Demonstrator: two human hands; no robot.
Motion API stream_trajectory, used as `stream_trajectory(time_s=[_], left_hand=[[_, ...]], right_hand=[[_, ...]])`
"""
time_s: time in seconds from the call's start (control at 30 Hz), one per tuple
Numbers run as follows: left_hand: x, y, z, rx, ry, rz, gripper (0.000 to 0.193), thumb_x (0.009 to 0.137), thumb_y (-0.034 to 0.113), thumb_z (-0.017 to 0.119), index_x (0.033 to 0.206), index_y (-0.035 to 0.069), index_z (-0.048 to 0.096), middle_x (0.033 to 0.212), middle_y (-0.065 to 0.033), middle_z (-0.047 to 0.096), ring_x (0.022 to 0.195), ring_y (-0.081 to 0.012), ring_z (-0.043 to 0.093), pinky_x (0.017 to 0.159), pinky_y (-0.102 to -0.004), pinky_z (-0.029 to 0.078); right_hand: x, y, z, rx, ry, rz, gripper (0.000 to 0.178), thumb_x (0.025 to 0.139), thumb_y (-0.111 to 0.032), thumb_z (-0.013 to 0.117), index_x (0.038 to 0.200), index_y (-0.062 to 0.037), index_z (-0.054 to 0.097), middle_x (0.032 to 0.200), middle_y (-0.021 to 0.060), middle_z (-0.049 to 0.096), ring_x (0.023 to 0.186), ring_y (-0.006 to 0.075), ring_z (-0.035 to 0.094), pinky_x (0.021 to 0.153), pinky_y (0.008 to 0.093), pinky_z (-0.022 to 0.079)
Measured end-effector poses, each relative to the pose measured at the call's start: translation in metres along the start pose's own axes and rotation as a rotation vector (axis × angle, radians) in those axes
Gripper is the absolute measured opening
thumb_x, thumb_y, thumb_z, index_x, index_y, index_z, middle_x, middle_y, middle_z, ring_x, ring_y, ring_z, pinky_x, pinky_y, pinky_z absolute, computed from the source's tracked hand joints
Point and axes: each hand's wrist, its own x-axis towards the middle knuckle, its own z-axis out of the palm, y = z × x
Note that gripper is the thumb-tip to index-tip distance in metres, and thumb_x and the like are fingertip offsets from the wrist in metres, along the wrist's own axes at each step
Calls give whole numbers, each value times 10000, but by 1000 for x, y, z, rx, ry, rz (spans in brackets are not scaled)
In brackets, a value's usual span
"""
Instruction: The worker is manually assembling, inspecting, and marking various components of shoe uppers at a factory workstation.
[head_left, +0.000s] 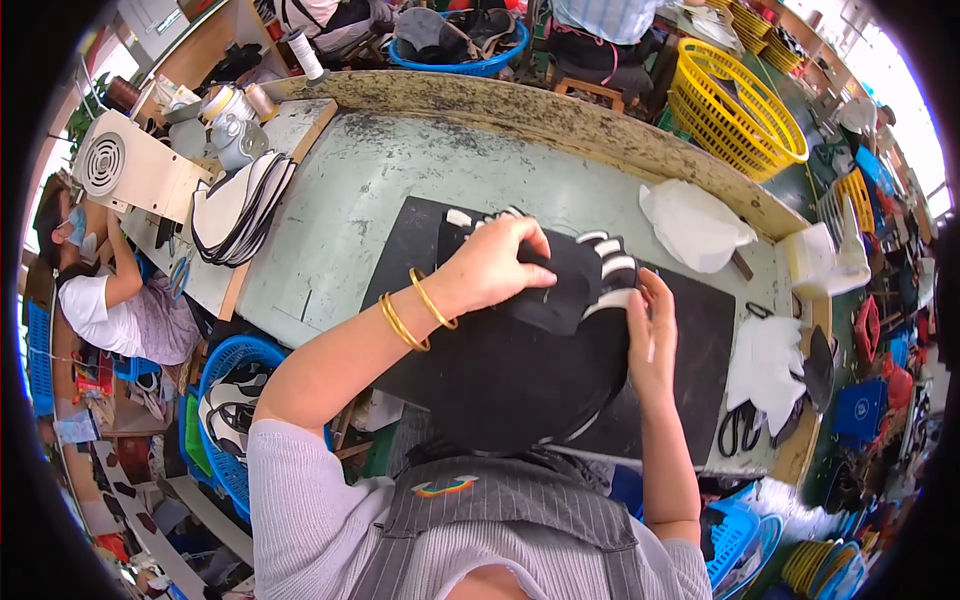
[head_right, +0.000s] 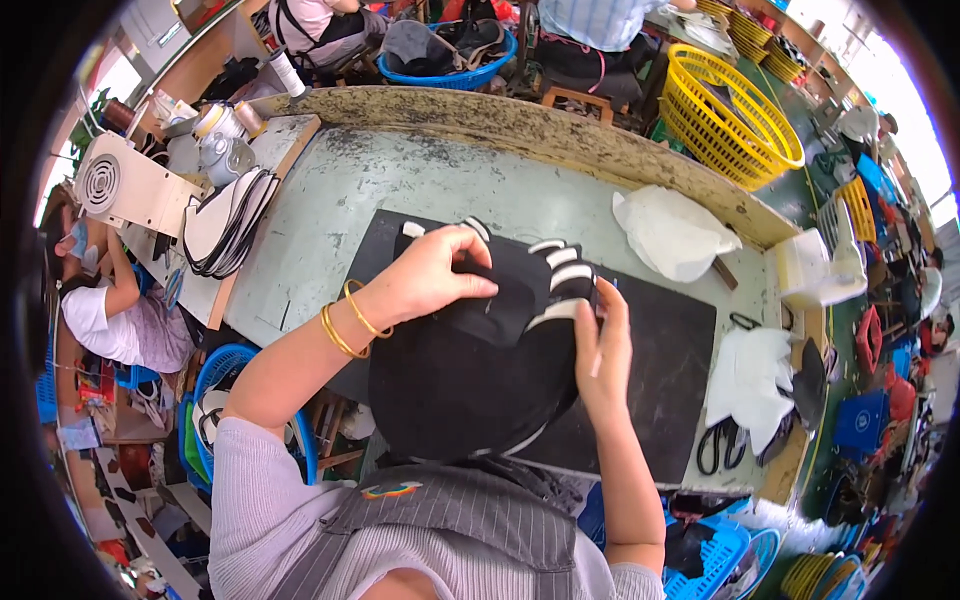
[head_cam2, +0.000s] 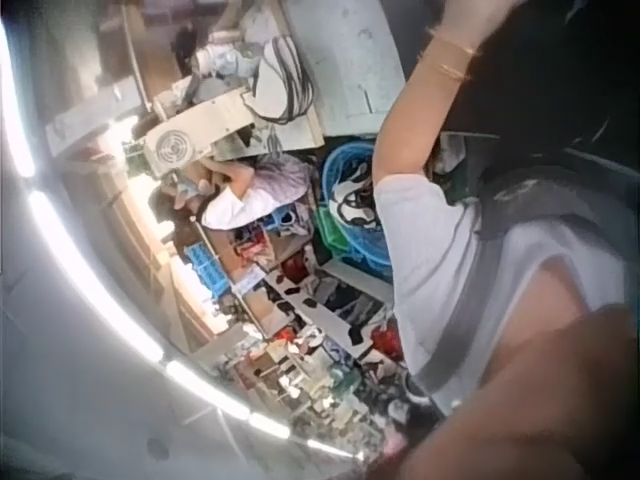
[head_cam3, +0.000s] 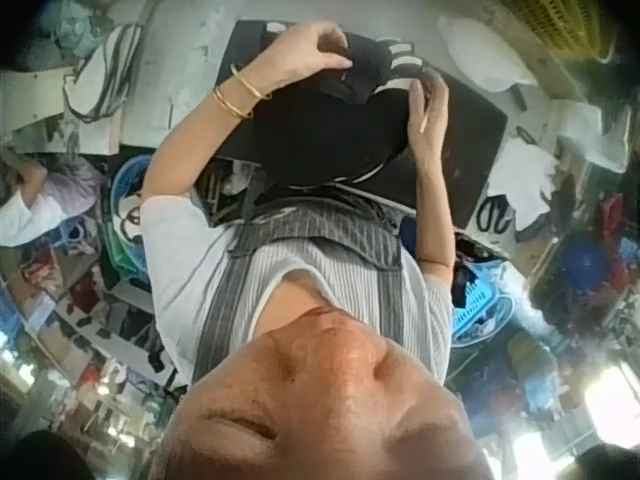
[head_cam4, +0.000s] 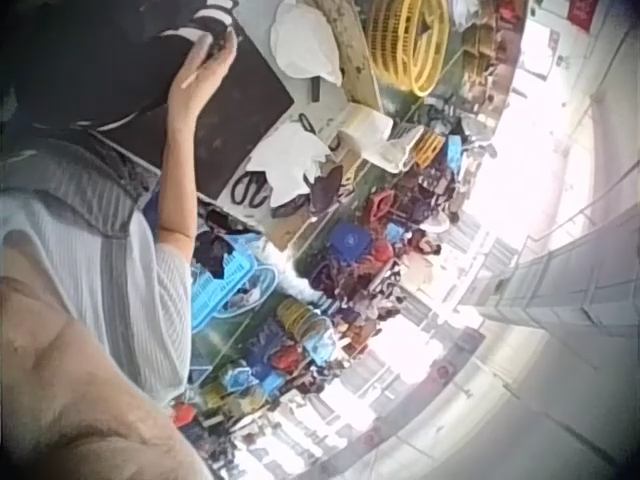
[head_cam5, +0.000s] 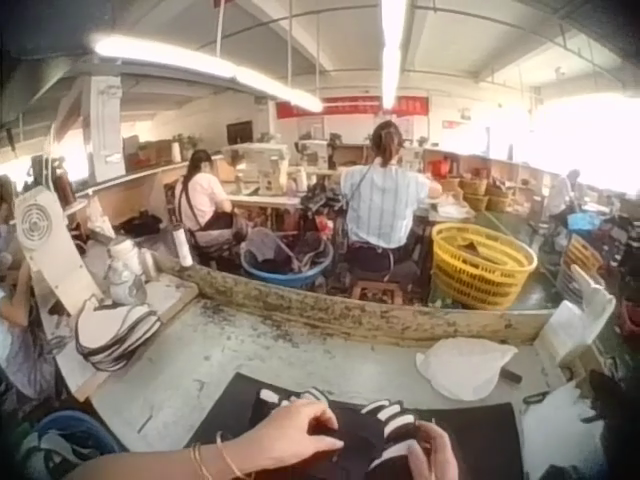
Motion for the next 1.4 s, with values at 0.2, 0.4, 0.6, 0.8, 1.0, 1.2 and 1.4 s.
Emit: stream_trajectory(time_s=[0.2, 0.4, 0.6, 0.8, 1.0, 1.2, 1.4], left_hand=[[-20, 9, 3, -64, 273, 181, 202, 795, 78, 712, 888, 34, 538, 811, -11, 574, 763, -86, 519, 713, -246, 450], [-77, 19, -67, -190, 754, 278, 258, 773, 107, 733, 936, 1, 564, 903, -67, 610, 817, -153, 564, 751, -286, 465], [-126, -113, -168, -421, 794, -55, 386, 753, 120, 753, 1053, -23, 558, 938, -89, 607, 815, -167, 572, 739, -294, 475], [-99, -126, -94, 725, 929, 194, 483, 731, 213, 741, 1098, -38, 553, 1026, -227, 599, 980, -382, 567, 850, -407, 466], [-47, -25, 18, 250, 295, 302, 638, 815, 487, 634, 1137, -56, 542, 1117, -236, 583, 1051, -373, 559, 895, -416, 446], [-118, -35, 26, 532, 315, 357, 774, 739, 517, 684, 1246, -28, 473, 1232, -158, 510, 1105, -326, 497, 946, -427, 384], [-164, -32, 77, 200, 676, 98, 822, 651, 315, 821, 1297, -3, 423, 1279, -165, 437, 1149, -344, 406, 974, -419, 355]], right_hand=[[-11, 4, 17, -129, 167, -108, 464, 968, -268, 489, 1325, 15, 396, 1259, 243, 497, 1177, 363, 476, 990, 386, 367], [-29, -16, -17, 156, 283, -159, 414, 988, -309, 447, 1247, 10, 501, 1175, 137, 576, 1085, 210, 536, 964, 306, 383], [-37, -22, -36, 243, 172, -87, 396, 993, -305, 436, 1216, 5, 544, 1100, 94, 597, 1002, 145, 548, 902, 270, 418], [-18, -1, -2, -194, 173, -152, 466, 895, -284, 586, 1204, 49, 486, 1155, 236, 552, 1075, 352, 546, 927, 391, 424], [-59, -23, 38, -213, 204, -242, 588, 834, -220, 673, 1259, 66, 383, 1212, 281, 469, 1155, 415, 438, 983, 431, 355], [-133, -37, 31, -259, 24, -418, 759, 735, -99, 755, 1331, 61, 313, 1281, 258, 409, 1198, 405, 386, 1022, 445, 313], [-103, -57, 11, -463, 178, -698, 491, 746, -13, 678, 1206, 46, 517, 1156, 202, 540, 1053, 337, 496, 896, 416, 407]])
